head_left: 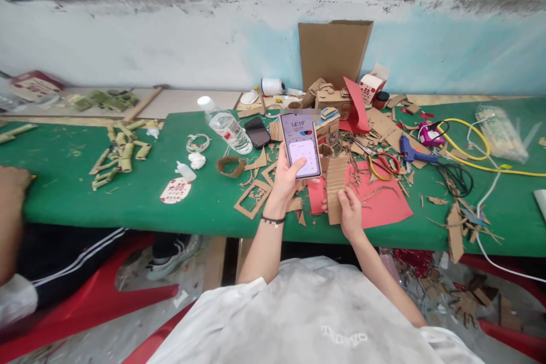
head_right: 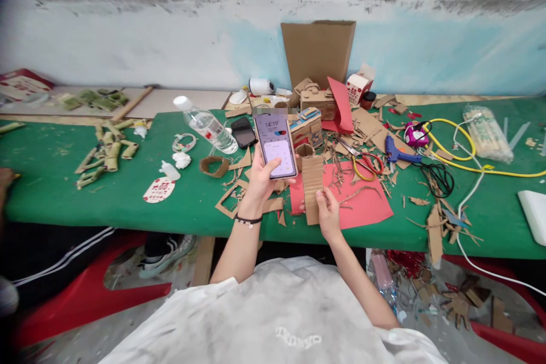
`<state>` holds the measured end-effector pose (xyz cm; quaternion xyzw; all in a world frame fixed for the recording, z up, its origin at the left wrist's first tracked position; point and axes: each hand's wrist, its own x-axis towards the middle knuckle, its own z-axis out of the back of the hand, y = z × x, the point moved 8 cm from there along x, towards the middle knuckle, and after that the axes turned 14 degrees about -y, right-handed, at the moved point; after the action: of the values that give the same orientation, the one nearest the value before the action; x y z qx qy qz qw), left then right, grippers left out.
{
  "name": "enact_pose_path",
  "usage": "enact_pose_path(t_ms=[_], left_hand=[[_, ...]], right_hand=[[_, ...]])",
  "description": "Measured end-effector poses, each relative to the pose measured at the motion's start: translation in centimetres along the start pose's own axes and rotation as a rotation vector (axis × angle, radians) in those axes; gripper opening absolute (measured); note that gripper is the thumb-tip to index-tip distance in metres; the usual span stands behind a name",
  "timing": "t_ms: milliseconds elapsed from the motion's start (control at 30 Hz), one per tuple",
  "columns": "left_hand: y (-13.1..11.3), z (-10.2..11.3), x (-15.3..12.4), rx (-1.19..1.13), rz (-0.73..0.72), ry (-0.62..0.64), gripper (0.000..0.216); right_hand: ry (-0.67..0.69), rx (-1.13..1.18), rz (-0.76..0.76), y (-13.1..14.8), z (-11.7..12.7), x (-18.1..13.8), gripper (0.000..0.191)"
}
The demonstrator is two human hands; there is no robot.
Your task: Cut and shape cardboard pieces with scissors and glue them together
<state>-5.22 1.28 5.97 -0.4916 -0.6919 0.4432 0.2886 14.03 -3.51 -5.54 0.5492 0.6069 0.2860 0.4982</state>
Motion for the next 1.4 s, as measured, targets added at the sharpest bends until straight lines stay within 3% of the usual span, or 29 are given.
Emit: enact_pose_path(t_ms=[167, 333, 533, 700, 1000, 1200, 1400], left_hand=[[-0.1, -0.5, -0.2, -0.028, 0.019, 0.054, 0.100], [0.3, -0.2, 0.1, -0.028, 0.027, 0.008, 0.089], [0.6, 0.5, 0.5, 0.103, -0.089, -0.027, 0.109], [0.5, 1.1, 0.6, 0.137, -0.080, -0.076, 0.108], [-0.7, 4.7, 2.3, 0.218, -0.083, -0.280, 0.075], [-0.7, 6.7, 3.1, 0.197, -0.065, -0.324, 0.078], [-0.8, 6.7, 3.3, 0.179, -0.079, -0.319, 0.077]], right_hand=[[0.001, 0.007, 0.006, 0.1, -0.1, 0.0, 0.045], [-0.003, 0.009, -0.002, -0.1, 0.0, 0.1, 0.044], [-0.002, 0.009, 0.021, -0.3, 0.2, 0.2, 0.042], [0.001, 0.016, 0.025, -0.5, 0.2, 0.3, 0.039], [0.014, 0.011, 0.018, -0.2, 0.1, 0.1, 0.041], [0.025, 0.019, 0.017, -0.3, 0.0, 0.2, 0.040], [0.032, 0.025, 0.017, -0.8, 0.2, 0.4, 0.039]])
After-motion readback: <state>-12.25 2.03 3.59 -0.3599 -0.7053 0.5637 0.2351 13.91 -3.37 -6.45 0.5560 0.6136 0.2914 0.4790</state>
